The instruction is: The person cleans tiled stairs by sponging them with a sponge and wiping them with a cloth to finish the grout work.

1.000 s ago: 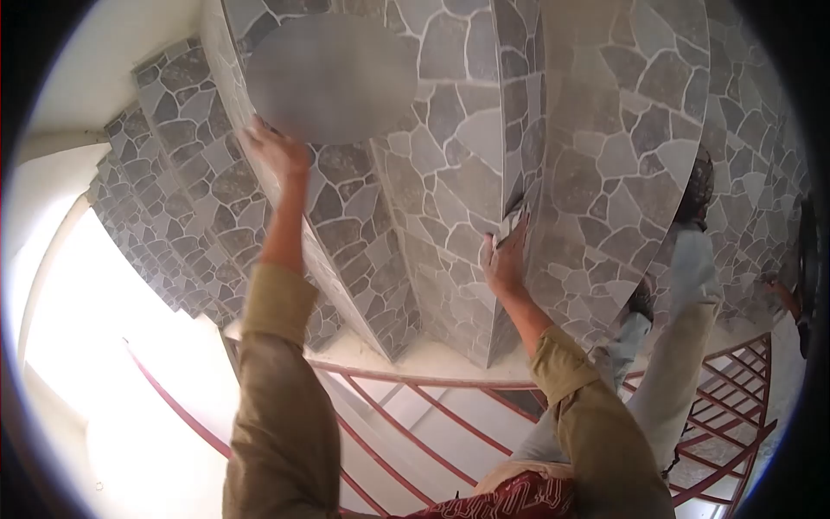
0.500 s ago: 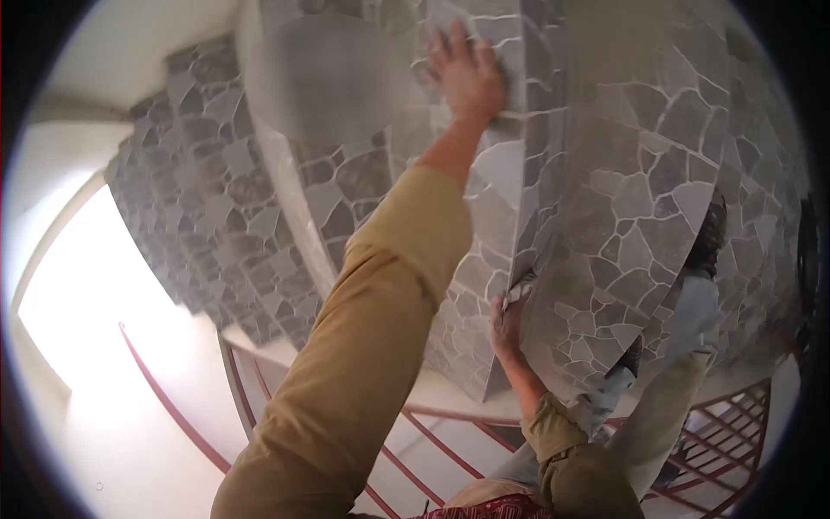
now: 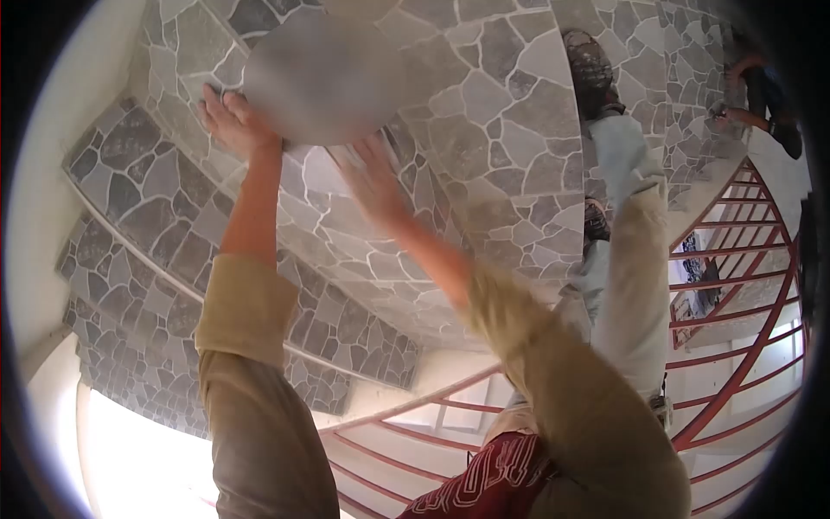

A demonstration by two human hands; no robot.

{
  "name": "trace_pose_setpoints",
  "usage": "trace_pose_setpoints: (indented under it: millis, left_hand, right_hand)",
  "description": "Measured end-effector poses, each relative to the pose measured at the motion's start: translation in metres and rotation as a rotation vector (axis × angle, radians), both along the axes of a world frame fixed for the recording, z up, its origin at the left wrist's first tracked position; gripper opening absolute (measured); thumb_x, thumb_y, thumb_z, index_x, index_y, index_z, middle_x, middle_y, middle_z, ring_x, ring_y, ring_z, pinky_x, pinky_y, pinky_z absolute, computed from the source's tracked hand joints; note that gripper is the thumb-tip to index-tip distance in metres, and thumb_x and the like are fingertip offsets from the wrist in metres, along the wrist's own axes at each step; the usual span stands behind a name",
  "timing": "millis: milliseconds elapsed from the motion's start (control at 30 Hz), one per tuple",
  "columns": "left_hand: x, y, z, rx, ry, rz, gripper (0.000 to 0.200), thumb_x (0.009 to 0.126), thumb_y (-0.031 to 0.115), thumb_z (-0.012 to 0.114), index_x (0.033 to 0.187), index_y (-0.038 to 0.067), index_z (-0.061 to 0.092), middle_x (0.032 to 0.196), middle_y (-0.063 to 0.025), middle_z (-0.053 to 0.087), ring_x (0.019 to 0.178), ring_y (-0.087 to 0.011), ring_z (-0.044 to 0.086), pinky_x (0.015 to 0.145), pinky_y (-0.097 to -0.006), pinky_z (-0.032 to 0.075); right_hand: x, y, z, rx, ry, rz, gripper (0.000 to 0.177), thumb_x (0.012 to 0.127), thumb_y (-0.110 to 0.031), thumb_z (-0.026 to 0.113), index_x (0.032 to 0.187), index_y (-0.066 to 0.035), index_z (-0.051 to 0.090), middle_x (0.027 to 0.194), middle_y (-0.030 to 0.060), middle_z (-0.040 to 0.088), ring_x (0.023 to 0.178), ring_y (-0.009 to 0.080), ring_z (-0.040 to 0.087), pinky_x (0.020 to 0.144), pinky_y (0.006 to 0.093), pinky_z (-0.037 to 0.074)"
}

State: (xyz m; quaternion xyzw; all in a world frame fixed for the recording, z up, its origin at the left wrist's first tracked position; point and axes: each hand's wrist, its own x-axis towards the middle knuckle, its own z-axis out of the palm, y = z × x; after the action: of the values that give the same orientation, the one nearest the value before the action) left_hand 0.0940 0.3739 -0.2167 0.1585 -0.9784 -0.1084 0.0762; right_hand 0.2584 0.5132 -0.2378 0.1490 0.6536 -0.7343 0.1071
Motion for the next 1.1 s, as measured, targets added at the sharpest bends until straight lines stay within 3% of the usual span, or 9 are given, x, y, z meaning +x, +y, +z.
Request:
trace_pose_setpoints:
  millis: [133, 267, 433, 600, 700, 767, 833, 1000, 1100]
  left_hand:
    - [0.0, 0.003, 0.0, -0.021, 0.025, -0.005, 0.057, 0.099, 0.039, 0.034, 0.147, 0.009, 0.042, 0.15, -0.0263, 0.033, 0.141, -0.0401, 0.029, 0.114, -0.0502, 0.022]
    - [0.001, -0.007, -0.001, -0.042, 0.027, 0.002, 0.058, 0.098, 0.039, 0.035, 0.148, 0.01, 0.041, 0.151, -0.0261, 0.033, 0.141, -0.0406, 0.03, 0.114, -0.0496, 0.021]
    - [-0.001, 0.009, 0.005, -0.059, 0.036, 0.021, 0.058, 0.098, 0.038, 0.035, 0.144, 0.005, 0.044, 0.149, -0.0249, 0.037, 0.141, -0.0381, 0.03, 0.114, -0.0488, 0.023]
    - [-0.001, 0.013, 0.004, -0.023, 0.059, 0.039, 0.057, 0.098, 0.04, 0.035, 0.145, 0.009, 0.044, 0.151, -0.0255, 0.034, 0.141, -0.0394, 0.029, 0.114, -0.0535, 0.018]
    - [-0.002, 0.009, 0.006, -0.015, 0.046, 0.028, 0.057, 0.099, 0.041, 0.033, 0.146, 0.011, 0.042, 0.151, -0.0265, 0.032, 0.142, -0.0406, 0.027, 0.114, -0.0565, 0.014]
    - [-0.001, 0.011, 0.003, 0.0, 0.038, 0.051, 0.058, 0.099, 0.042, 0.033, 0.146, 0.01, 0.042, 0.151, -0.0265, 0.033, 0.143, -0.0406, 0.026, 0.114, -0.0562, 0.014]
    - [0.0, 0.013, 0.006, 0.015, 0.056, 0.019, 0.058, 0.098, 0.042, 0.033, 0.145, 0.01, 0.044, 0.151, -0.0263, 0.032, 0.143, -0.04, 0.025, 0.114, -0.0555, 0.015]
    - [0.001, 0.0, 0.002, 0.062, 0.027, 0.007, 0.06, 0.096, 0.04, 0.033, 0.144, 0.007, 0.045, 0.15, -0.0262, 0.034, 0.144, -0.0392, 0.024, 0.116, -0.053, 0.016]
    - [0.002, 0.003, 0.003, 0.072, 0.044, -0.006, 0.061, 0.095, 0.04, 0.033, 0.144, 0.005, 0.045, 0.15, -0.0262, 0.035, 0.143, -0.0387, 0.025, 0.116, -0.0517, 0.017]
  right_hand:
    - [0.228, 0.06, 0.022, -0.485, -0.887, -0.076, 0.052, 0.098, -0.013, 0.044, 0.148, -0.004, 0.035, 0.152, 0.0138, 0.038, 0.141, 0.0253, 0.034, 0.113, 0.0361, 0.031]
    - [0.116, 0.014, -0.048, 0.443, -0.064, 0.208, 0.042, 0.093, -0.01, 0.053, 0.134, -0.005, 0.054, 0.144, 0.0223, 0.044, 0.133, 0.0388, 0.043, 0.108, 0.0439, 0.038]
    - [-0.171, -0.012, -0.058, 0.042, -0.124, -0.059, 0.032, 0.092, -0.014, 0.052, 0.121, -0.006, 0.061, 0.125, 0.0267, 0.057, 0.114, 0.0441, 0.054, 0.096, 0.0506, 0.044]
    - [-0.017, 0.011, -0.089, 0.435, 0.238, 0.06, 0.037, 0.087, -0.002, 0.05, 0.122, -0.004, 0.064, 0.137, 0.0204, 0.053, 0.129, 0.0398, 0.048, 0.106, 0.0466, 0.039]
    - [0.062, 0.042, -0.068, 0.028, -0.464, 0.123, 0.037, 0.093, -0.012, 0.052, 0.127, -0.002, 0.06, 0.129, 0.0213, 0.059, 0.124, 0.0391, 0.054, 0.103, 0.0444, 0.042]
    - [0.024, 0.037, -0.073, 0.144, -0.537, 0.216, 0.037, 0.094, -0.02, 0.054, 0.127, -0.004, 0.06, 0.125, 0.0235, 0.061, 0.119, 0.0401, 0.057, 0.101, 0.0449, 0.044]
    - [-0.022, 0.009, -0.112, 0.508, 0.232, 0.121, 0.036, 0.093, -0.023, 0.057, 0.124, -0.006, 0.063, 0.119, 0.0269, 0.062, 0.111, 0.0432, 0.058, 0.096, 0.0472, 0.046]
    - [-0.061, 0.024, -0.08, 0.061, -0.259, 0.095, 0.049, 0.095, -0.041, 0.053, 0.118, 0.001, 0.06, 0.103, 0.032, 0.063, 0.102, 0.0485, 0.059, 0.088, 0.0489, 0.045]
    - [0.121, 0.048, -0.077, 0.317, -0.142, 0.268, 0.041, 0.1, -0.027, 0.045, 0.127, 0.002, 0.056, 0.134, 0.0276, 0.052, 0.124, 0.0398, 0.051, 0.102, 0.0416, 0.041]
